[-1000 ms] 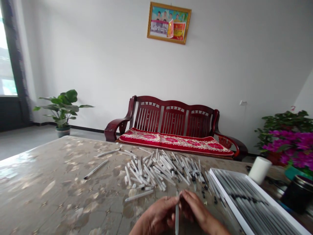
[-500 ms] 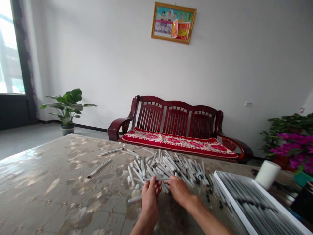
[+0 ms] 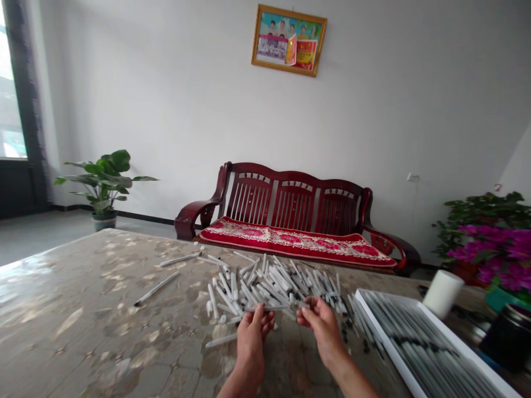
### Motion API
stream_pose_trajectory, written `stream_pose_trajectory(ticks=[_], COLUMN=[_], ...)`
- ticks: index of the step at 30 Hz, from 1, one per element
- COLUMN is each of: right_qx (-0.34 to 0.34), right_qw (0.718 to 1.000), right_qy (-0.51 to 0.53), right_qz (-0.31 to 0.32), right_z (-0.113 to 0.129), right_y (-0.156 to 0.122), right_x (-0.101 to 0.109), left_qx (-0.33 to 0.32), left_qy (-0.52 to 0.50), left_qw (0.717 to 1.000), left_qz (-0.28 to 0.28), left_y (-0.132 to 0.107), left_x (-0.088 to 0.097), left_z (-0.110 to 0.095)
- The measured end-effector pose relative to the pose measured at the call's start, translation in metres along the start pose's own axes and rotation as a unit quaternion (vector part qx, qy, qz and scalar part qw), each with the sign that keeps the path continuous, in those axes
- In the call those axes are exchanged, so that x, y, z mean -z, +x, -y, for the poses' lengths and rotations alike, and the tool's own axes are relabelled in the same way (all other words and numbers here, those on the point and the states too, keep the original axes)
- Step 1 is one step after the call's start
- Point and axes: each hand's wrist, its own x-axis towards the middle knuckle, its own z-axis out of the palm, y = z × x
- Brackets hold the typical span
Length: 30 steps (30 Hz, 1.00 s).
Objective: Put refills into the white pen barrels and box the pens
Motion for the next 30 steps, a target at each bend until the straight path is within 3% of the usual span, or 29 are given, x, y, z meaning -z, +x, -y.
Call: stream_pose_trajectory(ticks=[12, 19, 26, 30], right_qx=[0.003, -0.029, -0.120, -0.150], right_qw=[0.999, 0.997, 0.992, 0.980], right_qy=[-0.030, -0.063, 0.040, 0.124], right_qz=[0.031, 0.033, 0.028, 0.031], right_z=[-0.003, -0.004, 0.007, 0.012], right_y=[-0.002, -0.005, -0.015, -0.020], right_x=[-0.010, -0.007, -0.006, -0.008], left_qx=[0.021, -0.017, -0.068, -0.053], left_qy=[0.027, 0.043, 0.065, 0.042], left_qw=[0.999, 0.996, 0.989, 0.990], left_qz=[0.024, 0.079, 0.116, 0.120], left_y=[-0.001, 0.006, 0.000, -0.007], left_x=[-0.001, 0.006, 0.006, 0.002], left_z=[0.005, 0.007, 0.009, 0.007])
